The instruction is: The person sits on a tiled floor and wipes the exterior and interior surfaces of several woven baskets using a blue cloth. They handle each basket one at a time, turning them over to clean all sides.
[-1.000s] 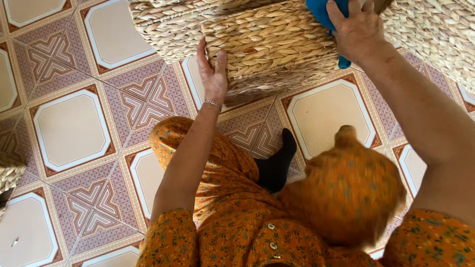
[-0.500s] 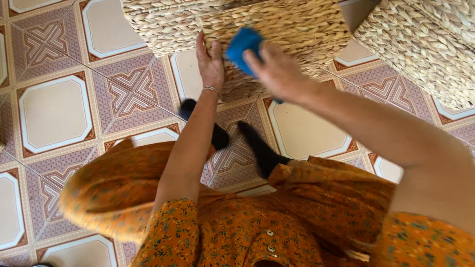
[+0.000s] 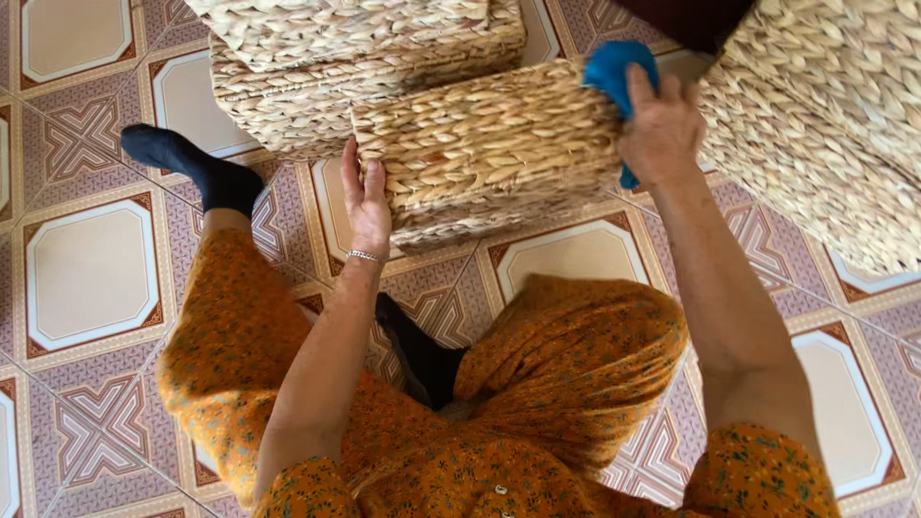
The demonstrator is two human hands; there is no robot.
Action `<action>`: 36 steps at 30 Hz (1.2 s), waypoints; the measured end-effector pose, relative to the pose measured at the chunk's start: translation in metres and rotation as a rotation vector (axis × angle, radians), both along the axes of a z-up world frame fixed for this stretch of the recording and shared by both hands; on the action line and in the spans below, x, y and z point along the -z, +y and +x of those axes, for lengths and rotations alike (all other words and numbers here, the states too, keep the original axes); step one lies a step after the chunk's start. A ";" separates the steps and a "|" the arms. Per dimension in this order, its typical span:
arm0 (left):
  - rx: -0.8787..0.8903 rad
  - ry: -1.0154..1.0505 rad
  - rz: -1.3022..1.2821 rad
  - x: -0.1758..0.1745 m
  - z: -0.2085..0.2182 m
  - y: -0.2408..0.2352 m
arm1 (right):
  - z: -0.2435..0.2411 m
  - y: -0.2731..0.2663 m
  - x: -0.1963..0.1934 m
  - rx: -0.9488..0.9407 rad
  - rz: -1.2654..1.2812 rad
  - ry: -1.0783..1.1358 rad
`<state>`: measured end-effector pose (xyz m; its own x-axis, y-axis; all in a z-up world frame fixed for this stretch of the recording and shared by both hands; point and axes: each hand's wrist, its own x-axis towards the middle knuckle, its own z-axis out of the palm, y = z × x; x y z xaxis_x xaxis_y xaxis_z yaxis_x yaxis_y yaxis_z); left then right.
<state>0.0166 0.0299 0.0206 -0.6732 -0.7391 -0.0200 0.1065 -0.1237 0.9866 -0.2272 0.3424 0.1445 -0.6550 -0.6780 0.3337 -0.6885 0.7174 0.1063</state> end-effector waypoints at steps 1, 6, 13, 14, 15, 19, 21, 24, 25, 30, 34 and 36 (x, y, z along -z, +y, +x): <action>-0.002 0.021 0.047 -0.001 0.000 0.001 | -0.003 0.005 0.003 0.016 -0.081 0.008; -0.026 -0.049 0.003 0.014 -0.006 -0.004 | 0.046 -0.063 0.017 -0.105 -0.192 0.250; 0.101 0.043 -0.021 0.025 0.023 -0.011 | 0.202 -0.217 0.031 -0.354 -0.453 -0.338; 0.082 -0.006 0.183 0.022 0.022 -0.012 | 0.198 -0.215 0.031 -0.509 -0.497 0.039; 0.070 -0.013 0.158 0.020 0.020 -0.010 | 0.190 -0.202 0.030 -0.501 -0.432 0.030; 0.033 0.068 0.007 0.010 0.002 0.003 | 0.111 -0.117 0.019 -0.331 -0.253 0.242; 0.053 0.083 -0.011 0.004 -0.001 0.006 | 0.075 -0.070 0.016 -0.212 -0.200 0.388; 0.097 -0.097 0.014 -0.011 0.004 0.006 | 0.039 -0.010 0.011 0.046 -0.044 0.284; 0.110 -0.216 -0.024 -0.018 0.006 0.007 | 0.031 -0.004 0.013 0.051 -0.050 0.276; 0.240 -0.187 0.154 -0.036 0.034 0.022 | 0.089 -0.061 0.027 -0.017 -0.175 0.388; 0.266 0.115 0.150 -0.030 0.079 0.058 | 0.213 -0.125 0.018 -0.280 -0.263 0.153; 0.297 0.163 0.207 -0.028 0.102 0.070 | 0.249 -0.125 0.007 -0.426 -0.282 0.137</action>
